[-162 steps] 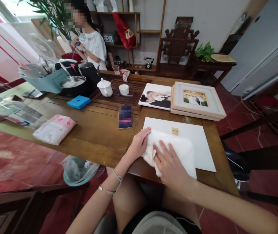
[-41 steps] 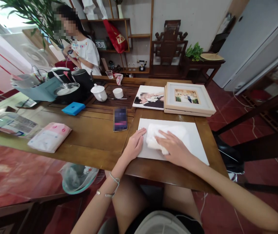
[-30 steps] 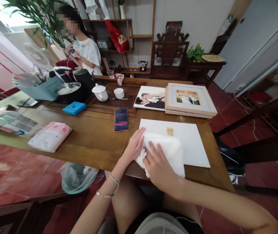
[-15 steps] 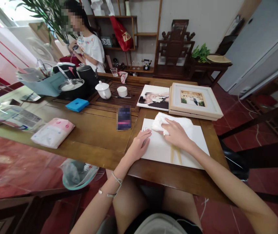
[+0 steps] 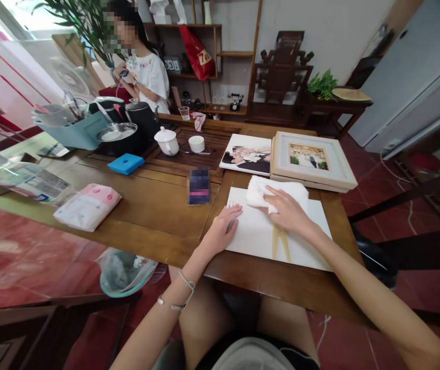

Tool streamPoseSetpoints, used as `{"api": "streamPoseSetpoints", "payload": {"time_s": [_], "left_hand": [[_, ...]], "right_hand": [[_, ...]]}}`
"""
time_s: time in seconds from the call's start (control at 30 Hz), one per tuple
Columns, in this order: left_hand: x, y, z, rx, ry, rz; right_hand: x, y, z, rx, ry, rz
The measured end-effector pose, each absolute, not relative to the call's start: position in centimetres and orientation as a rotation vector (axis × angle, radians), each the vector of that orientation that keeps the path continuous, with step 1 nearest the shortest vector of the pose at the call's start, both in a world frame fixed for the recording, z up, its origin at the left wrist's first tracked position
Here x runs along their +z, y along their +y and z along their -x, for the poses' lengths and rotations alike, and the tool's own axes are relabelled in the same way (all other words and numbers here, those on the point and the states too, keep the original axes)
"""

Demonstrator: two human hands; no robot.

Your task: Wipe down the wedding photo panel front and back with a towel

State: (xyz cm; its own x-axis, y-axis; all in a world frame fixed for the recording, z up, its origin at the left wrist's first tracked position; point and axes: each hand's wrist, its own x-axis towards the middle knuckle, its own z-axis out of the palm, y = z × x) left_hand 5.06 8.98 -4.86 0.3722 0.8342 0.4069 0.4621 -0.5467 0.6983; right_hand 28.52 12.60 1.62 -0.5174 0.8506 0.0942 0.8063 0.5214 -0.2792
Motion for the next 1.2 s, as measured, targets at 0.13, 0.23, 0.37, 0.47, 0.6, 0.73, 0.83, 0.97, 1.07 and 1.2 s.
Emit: {"api": "streamPoseSetpoints", "payload": {"time_s": [0.13, 0.23, 0.37, 0.47, 0.6, 0.73, 0.83, 0.97, 1.07, 1.2], "left_hand": [[-4.9, 9.0, -5.2, 1.057, 1.113, -2.166], [-4.8, 9.0, -5.2, 1.06, 1.12, -2.174], [-4.7, 8.9, -5.2, 1.052, 1.133, -2.166], [-4.5, 8.9, -5.2, 1.043, 1.13, -2.161], [-4.4, 8.9, -5.2, 1.031, 1.137, -2.153], [-4.4, 9.0, -5.2, 1.037, 1.139, -2.151], [-4.3, 9.0, -5.2, 1.039, 1.139, -2.148], [-4.3, 8.9, -5.2, 1.043, 1.134, -2.146], [-4.4, 8.9, -5.2, 1.045, 1.135, -2.142], [-4.3, 8.9, -5.2, 1.028, 1.154, -2.133]], "right_hand": [[0.7, 10.3, -33.9, 0.21, -2.396, 1.502], [0.2, 7.3, -35.9, 0.159, -2.311, 1.53], [0.9, 2.0, -36.2, 0.263, -2.421, 1.372], [1.9, -0.6, -36.5, 0.436, -2.535, 1.247], [2.2, 0.6, -37.8, 0.541, -2.533, 1.25], [0.8, 6.0, -38.5, 0.358, -2.375, 1.341], [-0.2, 9.8, -38.0, 0.222, -2.395, 1.341], [-0.3, 10.2, -37.0, 0.08, -2.431, 1.411], [0.3, 6.2, -36.8, 0.132, -2.491, 1.367], [1.0, -0.9, -36.8, 0.234, -2.597, 1.272]]}}
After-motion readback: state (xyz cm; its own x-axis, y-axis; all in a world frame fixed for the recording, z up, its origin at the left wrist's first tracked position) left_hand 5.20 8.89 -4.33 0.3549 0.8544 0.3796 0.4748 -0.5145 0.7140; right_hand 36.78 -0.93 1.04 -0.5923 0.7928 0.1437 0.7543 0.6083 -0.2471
